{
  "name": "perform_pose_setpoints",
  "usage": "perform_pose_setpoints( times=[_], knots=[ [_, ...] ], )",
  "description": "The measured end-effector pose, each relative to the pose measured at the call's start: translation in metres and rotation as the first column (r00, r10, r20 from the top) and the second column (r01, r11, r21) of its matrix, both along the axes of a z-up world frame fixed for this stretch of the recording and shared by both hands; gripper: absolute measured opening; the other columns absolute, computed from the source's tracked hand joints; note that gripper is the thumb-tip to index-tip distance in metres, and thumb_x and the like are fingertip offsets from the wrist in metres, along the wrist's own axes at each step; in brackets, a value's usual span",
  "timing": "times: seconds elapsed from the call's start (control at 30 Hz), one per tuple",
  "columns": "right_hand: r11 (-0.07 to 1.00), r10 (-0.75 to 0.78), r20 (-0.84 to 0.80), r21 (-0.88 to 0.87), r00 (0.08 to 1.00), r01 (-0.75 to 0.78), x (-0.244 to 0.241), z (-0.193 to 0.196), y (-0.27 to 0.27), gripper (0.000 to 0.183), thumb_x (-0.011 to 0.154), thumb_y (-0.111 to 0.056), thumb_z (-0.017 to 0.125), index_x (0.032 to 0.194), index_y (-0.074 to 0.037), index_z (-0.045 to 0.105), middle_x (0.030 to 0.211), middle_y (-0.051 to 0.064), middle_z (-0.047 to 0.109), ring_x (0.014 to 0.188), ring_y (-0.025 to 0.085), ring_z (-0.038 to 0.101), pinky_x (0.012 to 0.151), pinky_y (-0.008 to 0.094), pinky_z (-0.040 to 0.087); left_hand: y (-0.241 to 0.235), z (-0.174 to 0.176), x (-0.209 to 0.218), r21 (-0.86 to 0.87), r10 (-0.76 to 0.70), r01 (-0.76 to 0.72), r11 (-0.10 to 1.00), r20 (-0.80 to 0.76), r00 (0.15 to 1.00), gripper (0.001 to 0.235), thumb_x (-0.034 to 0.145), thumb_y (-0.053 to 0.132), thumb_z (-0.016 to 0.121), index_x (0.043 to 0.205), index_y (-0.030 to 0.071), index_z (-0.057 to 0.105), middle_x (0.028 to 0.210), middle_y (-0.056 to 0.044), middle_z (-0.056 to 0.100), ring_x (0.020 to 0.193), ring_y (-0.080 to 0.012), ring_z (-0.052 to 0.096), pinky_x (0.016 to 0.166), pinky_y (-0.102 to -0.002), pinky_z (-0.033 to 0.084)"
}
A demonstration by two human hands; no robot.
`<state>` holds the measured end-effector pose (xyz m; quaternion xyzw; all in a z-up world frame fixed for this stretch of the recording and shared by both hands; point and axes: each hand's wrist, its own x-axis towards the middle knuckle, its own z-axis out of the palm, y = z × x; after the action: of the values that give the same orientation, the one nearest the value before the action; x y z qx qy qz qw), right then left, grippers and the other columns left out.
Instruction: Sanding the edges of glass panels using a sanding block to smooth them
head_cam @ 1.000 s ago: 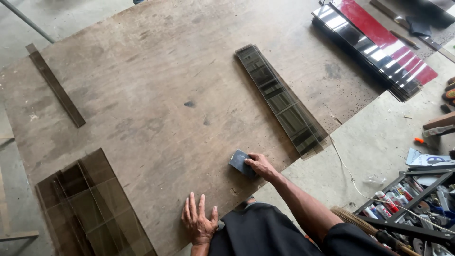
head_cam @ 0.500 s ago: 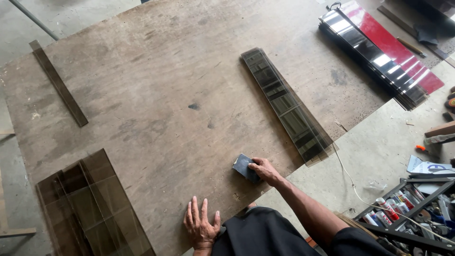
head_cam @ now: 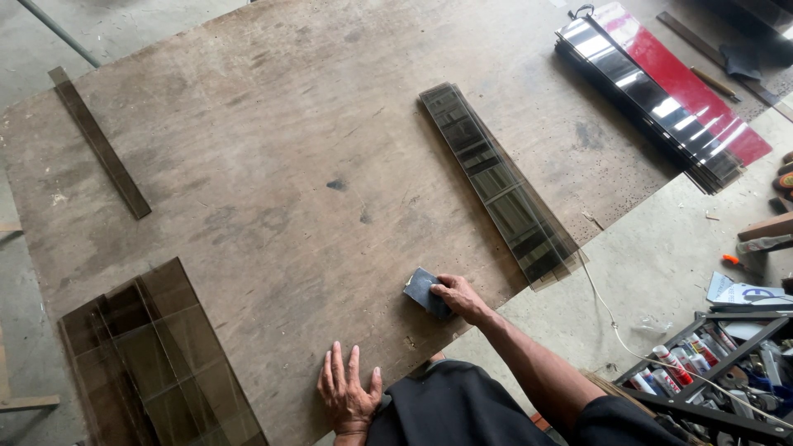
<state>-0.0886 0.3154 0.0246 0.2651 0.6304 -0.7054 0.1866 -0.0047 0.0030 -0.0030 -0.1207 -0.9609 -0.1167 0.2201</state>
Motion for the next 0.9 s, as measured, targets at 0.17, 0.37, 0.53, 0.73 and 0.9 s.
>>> perform_pose_setpoints(
  times=[0.17, 0.37, 0.53, 0.73, 0.9],
  knots=[
    [0.994, 0.031, -0.012, 0.107, 0.999, -0.030, 0.000, -0.013, 0.003, 0.016, 0.094, -0.017, 0.061, 0.079, -0.011, 0.058, 0.069, -0.002, 0.051, 0.057, 0.011, 0.055, 0.050, 0.026, 0.044, 0.000, -0.002, 0.000, 0.008, -0.006, 0.006, 1.000, -0.012, 1.000, 0.058, 0.090, 0.059, 0.051, 0.131, 0.022, 0.068, 0.152, -0.013, 0.056, 0.133, -0.0331, 0.056, 0.106, -0.047, 0.046],
    [0.992, 0.038, -0.004, 0.117, 0.999, -0.038, 0.000, -0.010, 0.003, 0.015, 0.095, -0.017, 0.062, 0.083, -0.009, 0.062, 0.072, 0.000, 0.054, 0.060, 0.012, 0.059, 0.053, 0.027, 0.046, -0.002, -0.011, 0.002, -0.008, 0.004, -0.004, 1.000, 0.011, 1.000, 0.060, 0.088, 0.060, 0.052, 0.134, 0.025, 0.066, 0.155, -0.012, 0.055, 0.135, -0.0335, 0.055, 0.106, -0.047, 0.046],
    [0.994, 0.042, -0.016, 0.097, 0.999, -0.040, 0.000, 0.002, 0.001, 0.017, 0.096, -0.017, 0.061, 0.081, -0.009, 0.060, 0.069, 0.003, 0.060, 0.058, 0.015, 0.065, 0.050, 0.027, 0.047, -0.001, -0.008, 0.001, -0.020, 0.004, -0.004, 1.000, 0.005, 1.000, 0.060, 0.090, 0.061, 0.047, 0.134, 0.025, 0.066, 0.153, -0.013, 0.056, 0.135, -0.0331, 0.055, 0.106, -0.046, 0.046],
    [0.996, 0.022, -0.004, 0.092, 1.000, -0.021, 0.000, 0.003, 0.000, 0.014, 0.096, -0.016, 0.062, 0.087, -0.007, 0.066, 0.071, 0.003, 0.063, 0.059, 0.015, 0.065, 0.052, 0.028, 0.050, -0.002, -0.009, 0.001, -0.010, 0.001, -0.001, 1.000, 0.001, 1.000, 0.060, 0.089, 0.060, 0.049, 0.135, 0.024, 0.066, 0.154, -0.013, 0.055, 0.136, -0.0330, 0.054, 0.107, -0.047, 0.045],
    [0.990, 0.041, -0.023, 0.135, 0.999, -0.038, 0.001, -0.007, 0.002, 0.017, 0.095, -0.019, 0.063, 0.080, -0.011, 0.060, 0.070, -0.003, 0.051, 0.058, 0.009, 0.050, 0.051, 0.026, 0.038, -0.002, -0.013, 0.000, -0.004, 0.005, -0.005, 1.000, -0.006, 1.000, 0.062, 0.090, 0.062, 0.047, 0.134, 0.024, 0.066, 0.153, -0.013, 0.056, 0.134, -0.0337, 0.056, 0.105, -0.047, 0.045]
  ],
)
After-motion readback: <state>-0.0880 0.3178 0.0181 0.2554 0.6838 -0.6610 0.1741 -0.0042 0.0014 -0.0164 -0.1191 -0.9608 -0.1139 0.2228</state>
